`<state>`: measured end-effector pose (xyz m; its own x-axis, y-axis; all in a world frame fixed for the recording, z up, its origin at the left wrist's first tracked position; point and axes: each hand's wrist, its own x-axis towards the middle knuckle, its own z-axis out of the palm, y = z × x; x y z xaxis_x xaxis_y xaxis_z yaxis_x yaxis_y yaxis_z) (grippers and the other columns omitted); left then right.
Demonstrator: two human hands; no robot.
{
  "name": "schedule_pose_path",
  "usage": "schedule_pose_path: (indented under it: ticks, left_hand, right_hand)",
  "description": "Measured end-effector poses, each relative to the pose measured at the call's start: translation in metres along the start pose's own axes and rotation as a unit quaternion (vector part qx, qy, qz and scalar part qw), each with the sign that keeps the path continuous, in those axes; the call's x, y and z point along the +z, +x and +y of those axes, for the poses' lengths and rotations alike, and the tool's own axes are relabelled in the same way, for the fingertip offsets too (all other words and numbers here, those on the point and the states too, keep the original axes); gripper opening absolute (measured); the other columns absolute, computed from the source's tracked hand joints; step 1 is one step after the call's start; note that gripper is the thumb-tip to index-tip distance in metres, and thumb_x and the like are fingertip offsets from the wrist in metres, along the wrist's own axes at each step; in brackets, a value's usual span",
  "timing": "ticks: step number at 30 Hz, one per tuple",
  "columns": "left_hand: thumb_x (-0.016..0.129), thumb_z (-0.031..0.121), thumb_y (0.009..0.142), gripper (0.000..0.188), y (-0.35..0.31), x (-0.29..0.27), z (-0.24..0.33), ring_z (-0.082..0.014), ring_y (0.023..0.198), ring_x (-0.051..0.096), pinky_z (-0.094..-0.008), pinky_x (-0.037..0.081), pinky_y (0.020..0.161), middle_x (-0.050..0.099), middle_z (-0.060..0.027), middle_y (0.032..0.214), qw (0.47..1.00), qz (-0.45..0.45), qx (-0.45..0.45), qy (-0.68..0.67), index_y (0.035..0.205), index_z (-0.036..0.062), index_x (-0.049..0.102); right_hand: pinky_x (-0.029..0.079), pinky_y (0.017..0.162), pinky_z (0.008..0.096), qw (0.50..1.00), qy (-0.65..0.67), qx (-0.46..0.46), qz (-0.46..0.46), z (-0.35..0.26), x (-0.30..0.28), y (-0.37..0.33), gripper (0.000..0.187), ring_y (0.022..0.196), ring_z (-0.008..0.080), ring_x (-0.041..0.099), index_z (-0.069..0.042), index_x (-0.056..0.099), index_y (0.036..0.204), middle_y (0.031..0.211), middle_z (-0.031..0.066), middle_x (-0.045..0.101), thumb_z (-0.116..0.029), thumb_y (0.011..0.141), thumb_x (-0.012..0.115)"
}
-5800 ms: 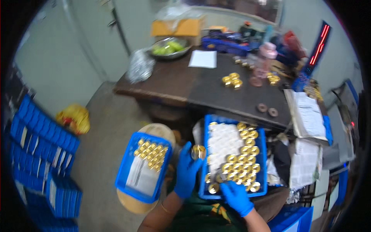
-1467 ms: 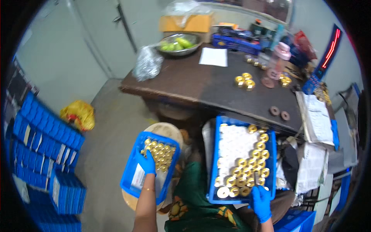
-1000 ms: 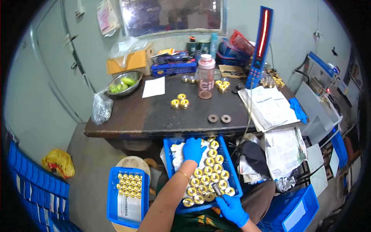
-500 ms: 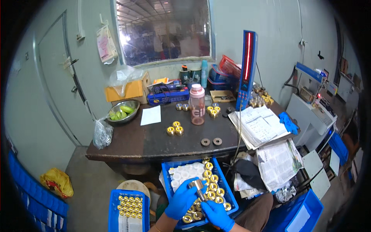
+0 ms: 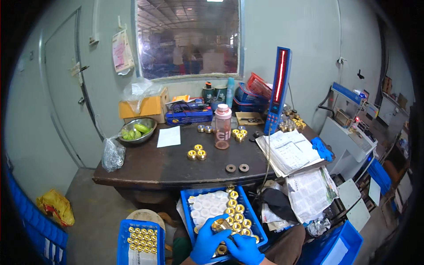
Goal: The person takes metal rings from a tray, inserts a cylindrical gauge into each ring, and places the rings into another tray.
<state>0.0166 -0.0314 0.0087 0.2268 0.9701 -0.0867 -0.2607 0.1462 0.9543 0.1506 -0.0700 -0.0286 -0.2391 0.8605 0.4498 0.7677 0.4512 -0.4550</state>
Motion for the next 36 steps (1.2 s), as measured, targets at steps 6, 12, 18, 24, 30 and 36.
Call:
schedule_pose_path:
  ticks: [6, 12, 18, 24, 30, 36]
  left_hand:
    - [0.048, 0.014, 0.080, 0.044, -0.002, 0.006, -0.022, -0.0217, 0.096, 0.052, -0.0327, 0.043, 0.084, 0.051, -0.0165, 0.109, 0.992, -0.029, 0.033, -0.122, 0.118, -0.0051, 0.038]
    - [0.050, 0.039, 0.083, 0.066, -0.008, 0.007, -0.037, -0.0256, 0.095, 0.052, -0.0375, 0.043, 0.084, 0.047, -0.0172, 0.113, 0.914, -0.149, -0.071, -0.370, 0.132, 0.0068, 0.020]
    - [0.043, 0.013, 0.083, 0.043, -0.028, 0.019, -0.040, -0.0334, 0.100, 0.049, -0.0357, 0.039, 0.087, 0.046, -0.0229, 0.114, 0.916, 0.098, 0.253, 0.296, 0.121, -0.0060, 0.035]
    - [0.045, 0.022, 0.083, 0.051, -0.034, 0.034, -0.020, -0.0326, 0.100, 0.048, -0.0368, 0.040, 0.086, 0.044, -0.0217, 0.116, 0.988, 0.055, 0.144, -0.019, 0.124, -0.0012, 0.029]
    - [0.047, 0.040, 0.084, 0.070, -0.024, 0.004, -0.048, -0.0266, 0.096, 0.051, -0.0389, 0.043, 0.084, 0.044, -0.0162, 0.115, 0.978, 0.037, 0.147, -0.140, 0.135, 0.0112, 0.009]
    - [0.047, 0.012, 0.085, 0.045, -0.021, -0.072, -0.054, -0.0216, 0.094, 0.053, -0.0337, 0.042, 0.086, 0.047, -0.0116, 0.112, 0.978, 0.158, 0.094, -0.095, 0.126, 0.0054, 0.030]
  right_hand:
    - [0.042, 0.044, 0.0358, 0.975, 0.191, 0.108, 0.026, -0.020, -0.006, 0.006, 0.012, 0.046, 0.0268, 0.055, -0.004, 0.057, 0.081, 0.056, 0.0150, 0.054, -0.016, 0.078, 0.055]
    - [0.040, 0.044, 0.0360, 0.950, 0.284, 0.112, 0.070, -0.030, -0.019, 0.009, 0.012, 0.045, 0.0285, 0.052, -0.003, 0.054, 0.073, 0.055, 0.0149, 0.052, -0.013, 0.079, 0.055]
    - [0.042, 0.048, 0.0350, 0.952, 0.276, 0.086, 0.102, -0.016, -0.005, 0.006, 0.014, 0.051, 0.0270, 0.054, -0.001, 0.056, 0.080, 0.059, 0.0163, 0.054, -0.015, 0.078, 0.056]
    - [0.039, 0.044, 0.0372, 0.957, 0.257, 0.081, 0.106, -0.032, -0.015, 0.009, 0.012, 0.046, 0.0303, 0.050, -0.002, 0.053, 0.069, 0.058, 0.0157, 0.051, -0.012, 0.076, 0.057]
    - [0.046, 0.051, 0.0359, 0.963, 0.242, 0.098, -0.063, -0.018, 0.015, 0.006, 0.026, 0.058, 0.0306, 0.059, -0.002, 0.054, 0.098, 0.066, 0.0182, 0.057, -0.020, 0.078, 0.057]
    - [0.045, 0.046, 0.0356, 0.941, 0.230, 0.092, -0.232, -0.022, 0.040, 0.014, 0.018, 0.051, 0.0283, 0.058, -0.004, 0.057, 0.085, 0.055, 0.0147, 0.055, -0.022, 0.079, 0.058]
